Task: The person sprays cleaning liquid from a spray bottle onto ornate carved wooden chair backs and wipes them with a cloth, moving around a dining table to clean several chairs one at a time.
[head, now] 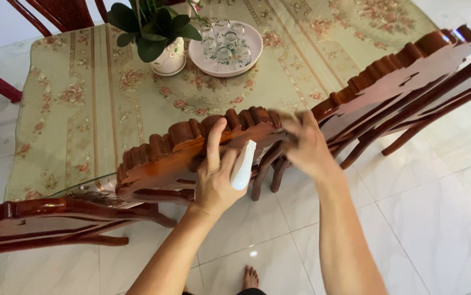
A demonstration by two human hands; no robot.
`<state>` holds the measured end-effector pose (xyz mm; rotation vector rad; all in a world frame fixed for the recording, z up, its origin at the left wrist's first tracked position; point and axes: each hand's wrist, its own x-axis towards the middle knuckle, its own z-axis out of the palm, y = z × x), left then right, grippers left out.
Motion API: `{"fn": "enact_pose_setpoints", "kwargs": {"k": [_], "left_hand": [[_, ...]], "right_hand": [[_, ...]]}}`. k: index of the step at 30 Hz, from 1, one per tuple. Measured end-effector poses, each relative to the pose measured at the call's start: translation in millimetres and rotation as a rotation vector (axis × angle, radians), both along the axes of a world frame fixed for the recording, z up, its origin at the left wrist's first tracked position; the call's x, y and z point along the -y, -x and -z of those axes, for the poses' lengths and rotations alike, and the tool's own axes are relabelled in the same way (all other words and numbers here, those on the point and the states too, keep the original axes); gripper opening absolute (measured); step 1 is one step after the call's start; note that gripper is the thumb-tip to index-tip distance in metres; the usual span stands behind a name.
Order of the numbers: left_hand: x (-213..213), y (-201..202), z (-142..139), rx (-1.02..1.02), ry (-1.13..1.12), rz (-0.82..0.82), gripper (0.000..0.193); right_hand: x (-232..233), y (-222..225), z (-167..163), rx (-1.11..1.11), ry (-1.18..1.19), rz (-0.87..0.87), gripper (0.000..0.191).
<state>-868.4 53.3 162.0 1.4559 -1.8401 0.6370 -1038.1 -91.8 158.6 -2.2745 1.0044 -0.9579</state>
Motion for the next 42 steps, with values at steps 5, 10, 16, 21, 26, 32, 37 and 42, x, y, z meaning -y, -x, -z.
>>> {"fn": "enact_pose_setpoints", "kwargs": {"k": [5,10,16,21,26,32,37,42], "left_hand": [[0.7,-1.6,-2.2,0.023,0.026,-0.021,0.034],[-0.8,-3.5,-3.1,0.012,0.033,-0.016,0.035],[-3.7,-5.1,4.3,-0.196,-0.022,0.046,0.027],[-4.4,-6.4,10.1,-0.342,-0.117,0.047,0.02],[-3.1,-5.6,9.3,-0.243,-0.019,0.073,0.036],[-2.1,-4.1,10.6,-0.326,-0.009,0.085,0.025],[-1.9,-3.9,11.3,-0.398,-0.061,0.095,0.019],[-2.0,-6.2,3.8,-0.393,0.013,0.144,0.017]], "right_hand": [[-16.8,7.6,7.6,-0.061,-0.06,0.064,0.046],[-27.8,9.0,-16.3,-0.151,-0.013,0.067,0.039],[-40.5,6.0,-47.0,-0.041,-0.371,0.254,0.03],[-23.1,-6.9,-50.0,0.055,-0.249,0.119,0.028],[-17.8,4.2,-55.0,0.06,-0.509,0.075,0.035],[-30.4,-15.4,-70.8,0.06,0.04,-0.035,0.034],[-53.0,-18.9,-76.7,-0.06,0.039,0.034,0.029],[-53.5,-20.3,-85.2,-0.001,0.166,-0.063,0.036]]}}
